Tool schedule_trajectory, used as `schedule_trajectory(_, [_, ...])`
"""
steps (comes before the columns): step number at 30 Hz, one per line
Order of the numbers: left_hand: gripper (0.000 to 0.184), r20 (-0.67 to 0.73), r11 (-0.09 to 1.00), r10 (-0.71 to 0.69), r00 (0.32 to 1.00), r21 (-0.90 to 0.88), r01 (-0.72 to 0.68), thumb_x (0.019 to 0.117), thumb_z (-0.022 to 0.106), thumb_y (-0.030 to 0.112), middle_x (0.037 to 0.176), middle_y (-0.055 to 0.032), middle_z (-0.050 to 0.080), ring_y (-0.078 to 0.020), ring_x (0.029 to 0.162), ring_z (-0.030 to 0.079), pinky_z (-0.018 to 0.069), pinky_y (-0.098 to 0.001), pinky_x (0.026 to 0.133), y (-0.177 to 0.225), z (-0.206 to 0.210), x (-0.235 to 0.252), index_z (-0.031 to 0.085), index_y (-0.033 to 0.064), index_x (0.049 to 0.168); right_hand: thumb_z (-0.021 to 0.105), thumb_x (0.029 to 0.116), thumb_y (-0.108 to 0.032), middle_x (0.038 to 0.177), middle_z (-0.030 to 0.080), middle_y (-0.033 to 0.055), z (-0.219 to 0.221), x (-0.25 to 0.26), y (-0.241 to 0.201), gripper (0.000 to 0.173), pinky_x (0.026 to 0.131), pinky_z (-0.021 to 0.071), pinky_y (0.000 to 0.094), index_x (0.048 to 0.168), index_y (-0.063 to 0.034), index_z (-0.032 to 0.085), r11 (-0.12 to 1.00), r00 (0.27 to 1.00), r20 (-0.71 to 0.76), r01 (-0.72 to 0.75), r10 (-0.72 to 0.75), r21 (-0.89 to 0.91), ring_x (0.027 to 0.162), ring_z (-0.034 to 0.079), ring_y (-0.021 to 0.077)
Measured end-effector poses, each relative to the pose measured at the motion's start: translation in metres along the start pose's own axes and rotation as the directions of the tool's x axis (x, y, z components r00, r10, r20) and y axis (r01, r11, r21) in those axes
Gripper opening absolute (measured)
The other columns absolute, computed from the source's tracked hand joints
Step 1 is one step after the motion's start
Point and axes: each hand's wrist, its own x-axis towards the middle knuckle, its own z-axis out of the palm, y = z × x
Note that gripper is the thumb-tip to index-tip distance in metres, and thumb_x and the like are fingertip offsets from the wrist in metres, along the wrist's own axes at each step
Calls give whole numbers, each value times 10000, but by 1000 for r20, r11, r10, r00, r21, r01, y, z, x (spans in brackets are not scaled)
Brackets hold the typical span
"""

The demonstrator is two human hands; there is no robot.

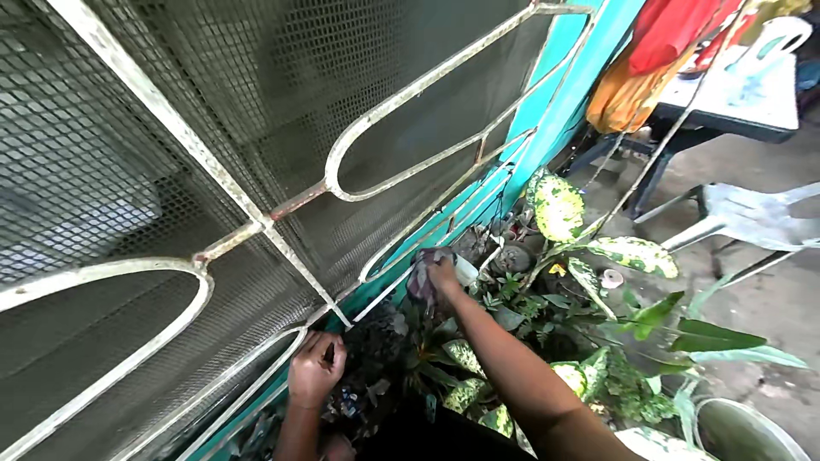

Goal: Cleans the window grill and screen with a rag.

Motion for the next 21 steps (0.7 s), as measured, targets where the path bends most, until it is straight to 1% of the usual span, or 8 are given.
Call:
schedule_trajectory(3, [343, -21, 1000, 19, 1000, -10, -19, 909, 508, 251, 660, -91, 678, -199, 661, 678, 560, -303, 654, -1, 1, -1, 684, 52, 692, 555, 1061, -209, 1150, 662, 263, -32, 42, 0, 364, 928, 543, 499, 1297, 68, 580, 1000, 996, -90, -3, 2, -2, 1025, 673, 331])
schedule_trajectory(4, [339, -30, 1000, 22, 999, -15, -22, 908, 510, 253, 656, -87, 673, -193, 656, 671, 555, -296, 651, -1, 1, -1, 678, 56, 689, 550, 1066, -222, 1108, 667, 253, -37, 51, -1, 358, 890, 552, 494, 1279, 64, 586, 1000, 994, -112, 5, -5, 1, 975, 678, 320])
schedule_trajectory(6, [332, -35, 1000, 22, 999, -15, -22, 903, 514, 252, 651, -83, 668, -190, 653, 666, 551, -295, 653, -2, 2, -1, 678, 61, 686, 531, 1075, -230, 1102, 668, 261, -37, 59, 2, 363, 899, 545, 505, 1257, 78, 591, 1000, 992, -124, 11, -10, 10, 983, 676, 329])
schedule_trajectory(9, [338, -31, 1000, 22, 999, -3, -22, 899, 513, 267, 651, -74, 671, -189, 657, 670, 555, -300, 657, -1, 3, -1, 685, 70, 685, 508, 1080, -238, 1120, 667, 235, -18, 44, 7, 373, 895, 558, 468, 1288, 65, 578, 995, 995, -100, -16, 26, 97, 987, 677, 289])
schedule_trajectory(12, [343, -32, 1000, 23, 999, -2, -23, 895, 512, 279, 647, -77, 671, -189, 650, 670, 554, -304, 649, -1, 4, -1, 684, 71, 681, 532, 1064, -183, 1023, 665, 156, 13, -4, 5, 310, 777, 578, 387, 1284, 31, 576, 967, 998, 16, -67, 65, 245, 859, 668, 196])
schedule_trajectory(15, [355, -24, 1000, 11, 1000, 3, -11, 896, 510, 290, 650, -71, 678, -182, 637, 666, 553, -306, 643, -2, 4, -1, 693, 69, 686, 492, 1079, -134, 958, 655, 112, 31, -28, 13, 255, 717, 588, 350, 1299, -9, 522, 845, 976, 192, -186, 101, 501, 799, 667, 167])
schedule_trajectory(18, [356, -13, 1000, 7, 1000, 11, -7, 896, 511, 298, 653, -70, 678, -185, 643, 669, 557, -310, 654, -2, 3, -1, 694, 72, 691, 461, 1096, -169, 858, 653, 58, 25, -13, 21, 168, 649, 581, 305, 1179, -57, 554, 714, 943, 330, -254, 34, 652, 725, 657, 134])
schedule_trajectory(21, [357, -8, 1000, 9, 1000, 10, -9, 899, 511, 293, 666, -72, 691, -183, 656, 680, 567, -311, 663, -3, 2, -2, 696, 70, 690, 440, 1102, -263, 763, 640, 49, 7, 19, 25, 250, 560, 559, 292, 1061, -69, 593, 635, 926, 375, -262, -46, 726, 624, 632, 141])
